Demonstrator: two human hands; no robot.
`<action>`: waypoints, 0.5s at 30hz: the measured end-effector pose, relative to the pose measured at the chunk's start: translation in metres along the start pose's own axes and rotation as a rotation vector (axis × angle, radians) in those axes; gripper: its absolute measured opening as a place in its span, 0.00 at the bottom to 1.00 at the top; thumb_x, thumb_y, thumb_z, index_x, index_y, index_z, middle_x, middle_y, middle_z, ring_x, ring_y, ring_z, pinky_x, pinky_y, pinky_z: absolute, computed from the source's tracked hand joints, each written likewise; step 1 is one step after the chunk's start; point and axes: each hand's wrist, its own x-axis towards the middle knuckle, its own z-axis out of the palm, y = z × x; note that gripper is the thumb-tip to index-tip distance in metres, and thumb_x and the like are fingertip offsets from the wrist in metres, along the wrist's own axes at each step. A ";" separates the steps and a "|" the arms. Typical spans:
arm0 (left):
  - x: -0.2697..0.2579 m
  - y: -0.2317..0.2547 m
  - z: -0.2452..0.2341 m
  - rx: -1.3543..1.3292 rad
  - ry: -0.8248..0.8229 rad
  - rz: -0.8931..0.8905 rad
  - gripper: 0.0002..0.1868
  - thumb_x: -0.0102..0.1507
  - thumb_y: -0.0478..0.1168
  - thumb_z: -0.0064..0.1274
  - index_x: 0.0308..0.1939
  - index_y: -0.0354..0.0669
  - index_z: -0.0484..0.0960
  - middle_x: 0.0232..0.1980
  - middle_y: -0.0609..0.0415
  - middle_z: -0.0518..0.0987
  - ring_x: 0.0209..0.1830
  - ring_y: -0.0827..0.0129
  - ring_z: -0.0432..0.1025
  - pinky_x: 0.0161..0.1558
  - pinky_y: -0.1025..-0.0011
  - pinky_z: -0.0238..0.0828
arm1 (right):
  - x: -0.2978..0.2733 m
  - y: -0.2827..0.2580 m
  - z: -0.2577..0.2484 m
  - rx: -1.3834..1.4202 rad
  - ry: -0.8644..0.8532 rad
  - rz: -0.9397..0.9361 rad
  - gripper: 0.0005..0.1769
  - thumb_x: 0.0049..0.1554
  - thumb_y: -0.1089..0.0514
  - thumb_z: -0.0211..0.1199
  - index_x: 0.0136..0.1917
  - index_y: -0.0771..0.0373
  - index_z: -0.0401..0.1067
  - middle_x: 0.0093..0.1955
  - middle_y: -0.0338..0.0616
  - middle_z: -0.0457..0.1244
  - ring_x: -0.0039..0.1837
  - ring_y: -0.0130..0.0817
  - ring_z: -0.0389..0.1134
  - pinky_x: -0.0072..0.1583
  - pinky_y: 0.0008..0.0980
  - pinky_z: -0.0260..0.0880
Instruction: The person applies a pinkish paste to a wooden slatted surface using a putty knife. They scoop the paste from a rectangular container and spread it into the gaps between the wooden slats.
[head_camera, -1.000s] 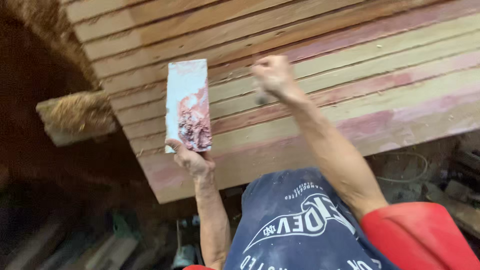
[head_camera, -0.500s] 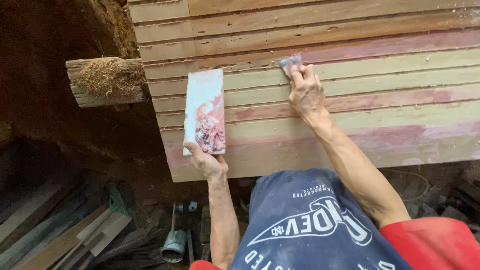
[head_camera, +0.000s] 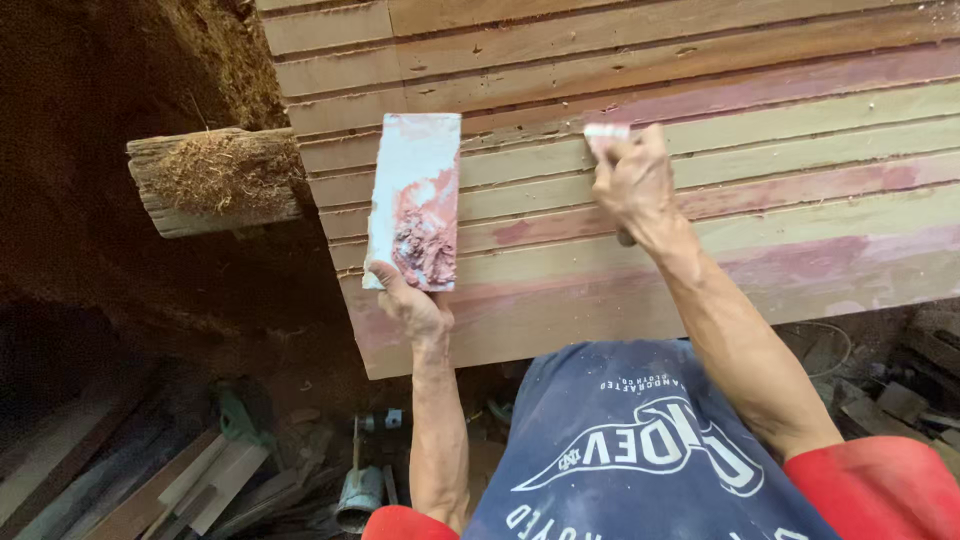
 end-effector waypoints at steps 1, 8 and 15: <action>0.003 -0.004 0.000 0.023 -0.010 -0.004 0.44 0.65 0.66 0.43 0.64 0.24 0.68 0.56 0.42 0.80 0.50 0.61 0.79 0.49 0.63 0.83 | 0.004 0.005 -0.001 0.003 -0.011 0.037 0.13 0.60 0.66 0.61 0.59 0.65 0.77 0.49 0.62 0.57 0.46 0.54 0.65 0.41 0.46 0.72; 0.004 -0.035 0.004 0.049 -0.074 -0.066 0.36 0.68 0.61 0.45 0.61 0.27 0.71 0.55 0.47 0.80 0.50 0.67 0.77 0.48 0.69 0.79 | -0.008 -0.014 -0.030 -0.038 -0.155 -0.249 0.11 0.61 0.62 0.70 0.57 0.63 0.79 0.52 0.51 0.65 0.51 0.46 0.69 0.51 0.40 0.74; 0.011 -0.054 0.001 0.190 -0.153 0.017 0.33 0.76 0.63 0.45 0.36 0.33 0.75 0.30 0.59 0.71 0.29 0.76 0.64 0.30 0.73 0.62 | -0.046 -0.104 -0.084 0.181 -0.300 -0.564 0.16 0.58 0.66 0.67 0.61 0.58 0.76 0.63 0.48 0.65 0.52 0.41 0.73 0.51 0.34 0.77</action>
